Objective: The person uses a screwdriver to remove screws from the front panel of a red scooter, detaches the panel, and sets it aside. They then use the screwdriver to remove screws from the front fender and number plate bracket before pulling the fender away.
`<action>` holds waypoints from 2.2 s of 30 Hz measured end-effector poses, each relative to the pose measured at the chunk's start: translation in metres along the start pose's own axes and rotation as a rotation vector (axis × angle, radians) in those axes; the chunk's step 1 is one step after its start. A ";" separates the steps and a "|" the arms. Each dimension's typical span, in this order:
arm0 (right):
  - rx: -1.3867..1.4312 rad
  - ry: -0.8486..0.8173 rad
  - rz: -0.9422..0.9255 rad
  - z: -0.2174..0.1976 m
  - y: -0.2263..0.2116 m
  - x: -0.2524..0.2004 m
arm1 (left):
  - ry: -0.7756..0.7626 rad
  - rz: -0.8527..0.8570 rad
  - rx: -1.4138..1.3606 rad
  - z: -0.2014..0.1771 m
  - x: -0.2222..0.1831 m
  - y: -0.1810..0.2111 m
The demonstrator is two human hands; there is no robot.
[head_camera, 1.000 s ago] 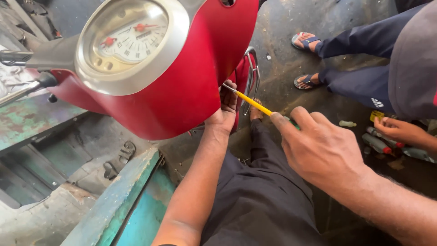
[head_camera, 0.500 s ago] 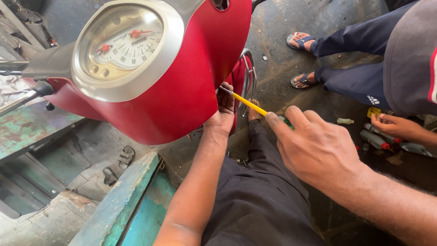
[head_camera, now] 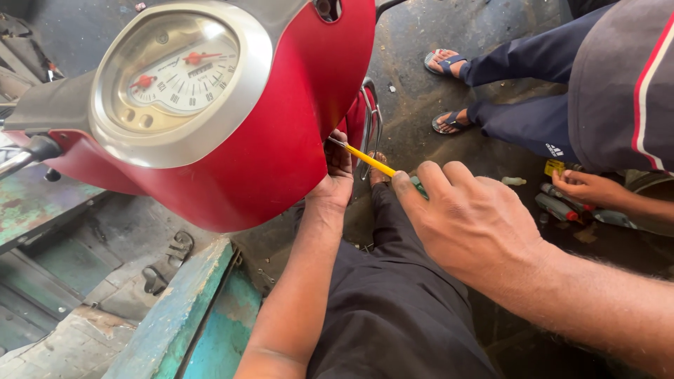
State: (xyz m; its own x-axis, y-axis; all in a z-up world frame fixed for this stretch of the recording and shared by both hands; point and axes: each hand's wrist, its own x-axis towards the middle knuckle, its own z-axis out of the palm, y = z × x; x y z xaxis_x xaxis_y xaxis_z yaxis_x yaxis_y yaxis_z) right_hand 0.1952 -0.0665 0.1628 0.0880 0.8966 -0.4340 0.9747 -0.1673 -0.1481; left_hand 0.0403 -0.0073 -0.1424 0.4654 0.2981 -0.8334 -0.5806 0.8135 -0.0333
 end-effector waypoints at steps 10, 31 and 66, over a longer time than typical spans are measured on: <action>-0.089 0.085 -0.058 0.002 -0.004 0.003 | -0.033 0.026 0.008 -0.001 0.006 -0.001; -0.315 0.045 -0.110 0.019 -0.017 0.003 | -0.003 0.035 -0.098 0.005 0.008 -0.007; 0.093 0.204 0.243 0.032 -0.009 -0.008 | -0.013 0.015 -0.125 -0.016 0.032 -0.008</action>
State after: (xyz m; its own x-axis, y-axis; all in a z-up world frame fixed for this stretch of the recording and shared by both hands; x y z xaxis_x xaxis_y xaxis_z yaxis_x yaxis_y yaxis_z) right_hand 0.1793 -0.0852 0.1392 0.3644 0.8879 -0.2809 0.8979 -0.4150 -0.1470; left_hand 0.0491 -0.0120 -0.1771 0.4644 0.3172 -0.8269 -0.6658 0.7407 -0.0898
